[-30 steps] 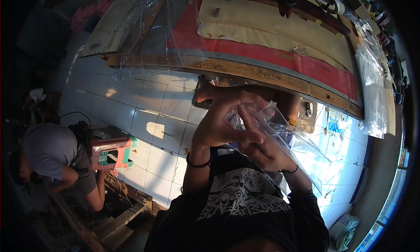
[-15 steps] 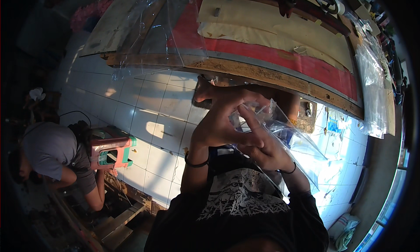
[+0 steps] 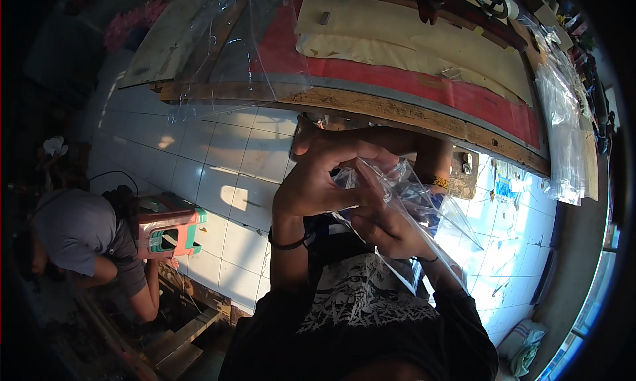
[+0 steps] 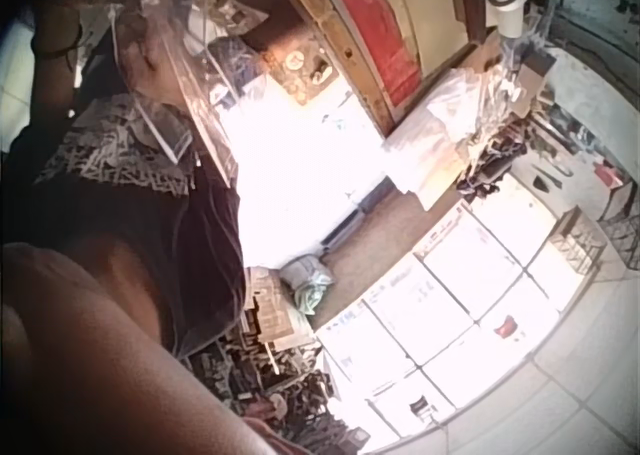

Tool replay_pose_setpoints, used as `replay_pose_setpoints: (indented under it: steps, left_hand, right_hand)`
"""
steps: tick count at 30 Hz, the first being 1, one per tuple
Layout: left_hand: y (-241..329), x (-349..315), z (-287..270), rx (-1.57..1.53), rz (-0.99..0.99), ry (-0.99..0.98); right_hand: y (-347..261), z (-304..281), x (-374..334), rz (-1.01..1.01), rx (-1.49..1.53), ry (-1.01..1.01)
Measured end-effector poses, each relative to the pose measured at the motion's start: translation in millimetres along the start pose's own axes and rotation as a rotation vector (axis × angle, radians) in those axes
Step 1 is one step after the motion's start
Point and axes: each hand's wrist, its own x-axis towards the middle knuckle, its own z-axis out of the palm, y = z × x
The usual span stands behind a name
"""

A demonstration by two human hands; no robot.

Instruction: The person handles a large clear plastic sheet by hand, folding the edges and checking the surface while standing at a workstation.

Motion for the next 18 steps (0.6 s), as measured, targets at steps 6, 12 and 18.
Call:
replay_pose_setpoints:
  steps: [6, 12, 18]
  left_hand:
    - [-3.1, 2.9, 0.6, 0.057, 0.032, -0.025]
    - [8.4, 12.8, -1.5, 0.091, 0.035, -0.125]
    - [0.9, -2.7, -14.1, 0.066, 0.022, 0.104]
  right_hand:
    - [-9.5, 1.8, -0.1, -0.029, -0.043, 0.074]
    - [7.1, -1.3, -2.8, -0.121, -0.273, 0.034]
    - [9.2, -19.9, -28.3, 0.072, 0.248, 0.12]
